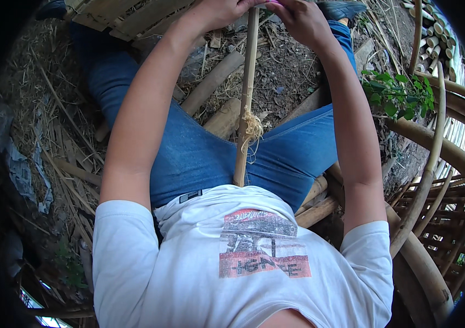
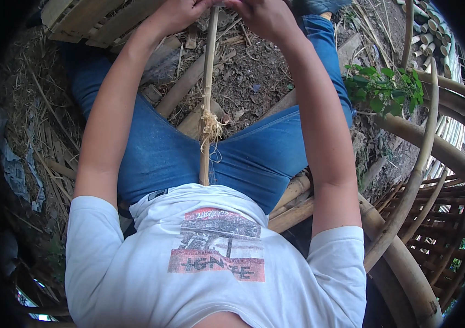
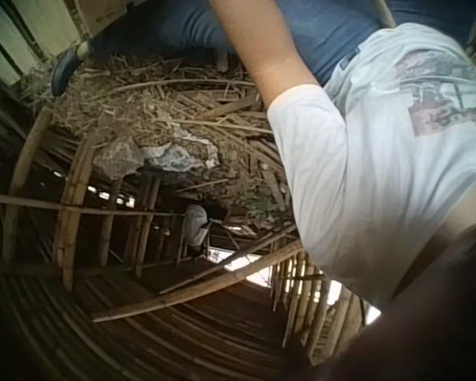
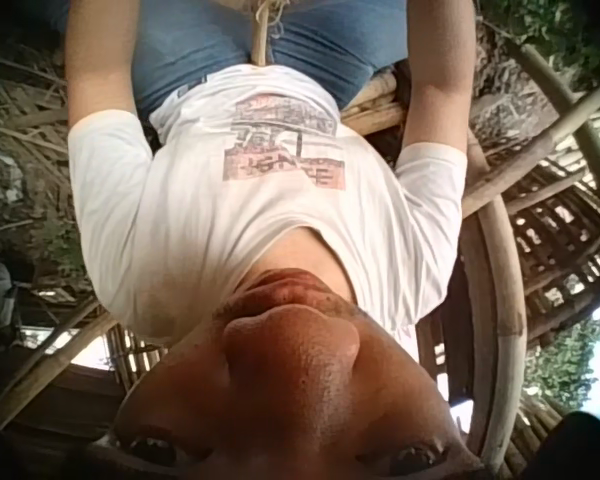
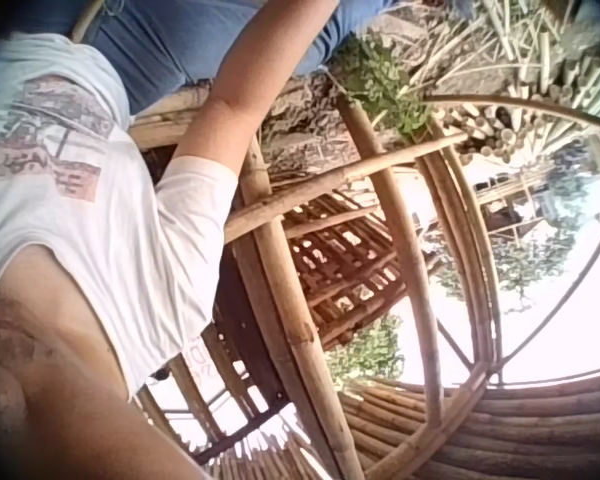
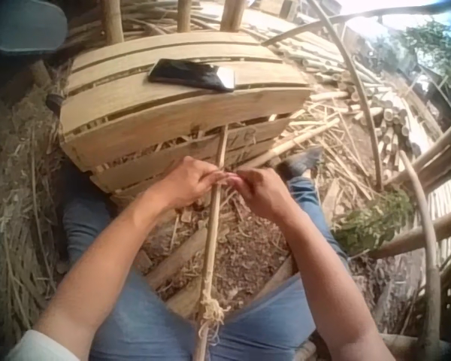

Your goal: The person uses a knife to scrape the outer layer and fibers off a long bamboo pole while holding it vertically between their legs for stabilization.

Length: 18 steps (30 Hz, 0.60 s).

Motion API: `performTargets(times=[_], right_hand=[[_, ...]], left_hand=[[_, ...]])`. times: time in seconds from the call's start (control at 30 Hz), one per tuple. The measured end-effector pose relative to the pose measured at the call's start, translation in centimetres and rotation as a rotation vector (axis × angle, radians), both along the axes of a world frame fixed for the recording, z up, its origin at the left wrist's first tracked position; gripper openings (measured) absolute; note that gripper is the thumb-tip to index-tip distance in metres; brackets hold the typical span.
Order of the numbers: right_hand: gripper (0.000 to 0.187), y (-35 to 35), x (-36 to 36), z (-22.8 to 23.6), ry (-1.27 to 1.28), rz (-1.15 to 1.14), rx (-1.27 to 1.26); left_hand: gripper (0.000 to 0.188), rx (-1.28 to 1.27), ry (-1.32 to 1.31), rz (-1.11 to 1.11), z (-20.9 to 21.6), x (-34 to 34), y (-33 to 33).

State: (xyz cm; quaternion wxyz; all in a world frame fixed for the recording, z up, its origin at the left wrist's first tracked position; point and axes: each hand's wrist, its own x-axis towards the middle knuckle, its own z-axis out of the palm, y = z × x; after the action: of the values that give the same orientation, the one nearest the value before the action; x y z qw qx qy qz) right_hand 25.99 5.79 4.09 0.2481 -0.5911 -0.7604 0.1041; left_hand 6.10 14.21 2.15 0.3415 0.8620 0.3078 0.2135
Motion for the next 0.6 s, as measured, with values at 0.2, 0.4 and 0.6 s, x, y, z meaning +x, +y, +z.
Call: performTargets(times=[0.2,0.4,0.6], right_hand=[[0.029,-1.3,-0.9,0.1,0.075,0.016,0.017],[0.029,-2.1,-1.0,-0.1,0.072,0.010,-0.003],[0.027,-2.6,-0.7,-1.7,0.100,0.014,0.029]], left_hand=[[0.026,0.030,0.012,0.012,0.6,-0.7,-1.4],[0.026,0.113,-0.002,-0.017,0.3,-0.8,-1.7],[0.030,0.091,0.033,-0.032,0.8,-1.0,-2.6]])
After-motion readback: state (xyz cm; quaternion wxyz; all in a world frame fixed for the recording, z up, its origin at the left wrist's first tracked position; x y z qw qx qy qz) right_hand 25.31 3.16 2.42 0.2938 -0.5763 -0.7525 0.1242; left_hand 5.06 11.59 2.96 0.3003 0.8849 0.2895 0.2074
